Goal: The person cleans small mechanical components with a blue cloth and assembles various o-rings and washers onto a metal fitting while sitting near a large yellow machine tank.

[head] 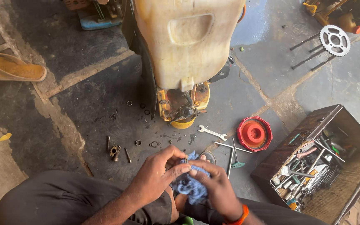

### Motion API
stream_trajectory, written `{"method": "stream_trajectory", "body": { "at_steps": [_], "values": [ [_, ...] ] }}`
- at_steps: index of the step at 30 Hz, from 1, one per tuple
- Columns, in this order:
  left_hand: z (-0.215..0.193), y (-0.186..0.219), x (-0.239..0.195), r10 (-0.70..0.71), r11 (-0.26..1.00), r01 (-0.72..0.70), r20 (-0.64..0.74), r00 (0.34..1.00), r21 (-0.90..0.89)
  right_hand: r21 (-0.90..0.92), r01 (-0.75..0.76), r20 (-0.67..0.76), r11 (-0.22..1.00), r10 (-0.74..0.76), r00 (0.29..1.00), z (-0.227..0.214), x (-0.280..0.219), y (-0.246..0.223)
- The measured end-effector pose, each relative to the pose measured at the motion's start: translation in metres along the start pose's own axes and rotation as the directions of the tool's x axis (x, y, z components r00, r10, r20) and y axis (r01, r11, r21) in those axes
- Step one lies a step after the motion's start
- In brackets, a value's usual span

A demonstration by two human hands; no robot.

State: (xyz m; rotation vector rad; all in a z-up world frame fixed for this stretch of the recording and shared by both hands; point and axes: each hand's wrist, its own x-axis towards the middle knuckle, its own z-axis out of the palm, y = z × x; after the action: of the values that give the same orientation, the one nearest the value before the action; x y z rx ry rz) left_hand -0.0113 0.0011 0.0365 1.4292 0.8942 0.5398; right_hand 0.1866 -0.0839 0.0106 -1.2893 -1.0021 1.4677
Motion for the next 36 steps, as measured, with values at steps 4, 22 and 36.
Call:
{"method": "stream_trajectory", "body": {
  "at_steps": [4, 22, 36],
  "values": [
    [-0.008, 0.011, -0.001, 0.127, 0.98, -0.134, 0.058, 0.99, 0.144, 0.569, -0.438, 0.204, 0.696, 0.397, 0.895, -0.012, 0.003, 0.003],
    [-0.017, 0.02, -0.002, 0.134, 0.988, -0.147, 0.182, 0.974, 0.055, 0.476, -0.366, 0.168, 0.799, 0.326, 0.93, -0.017, -0.003, -0.003],
    [0.004, -0.024, -0.002, 0.399, 0.916, -0.398, -0.004, 0.917, 0.041, 0.336, -0.42, 0.239, 0.843, 0.355, 0.904, -0.022, 0.01, -0.014]
  ]
}}
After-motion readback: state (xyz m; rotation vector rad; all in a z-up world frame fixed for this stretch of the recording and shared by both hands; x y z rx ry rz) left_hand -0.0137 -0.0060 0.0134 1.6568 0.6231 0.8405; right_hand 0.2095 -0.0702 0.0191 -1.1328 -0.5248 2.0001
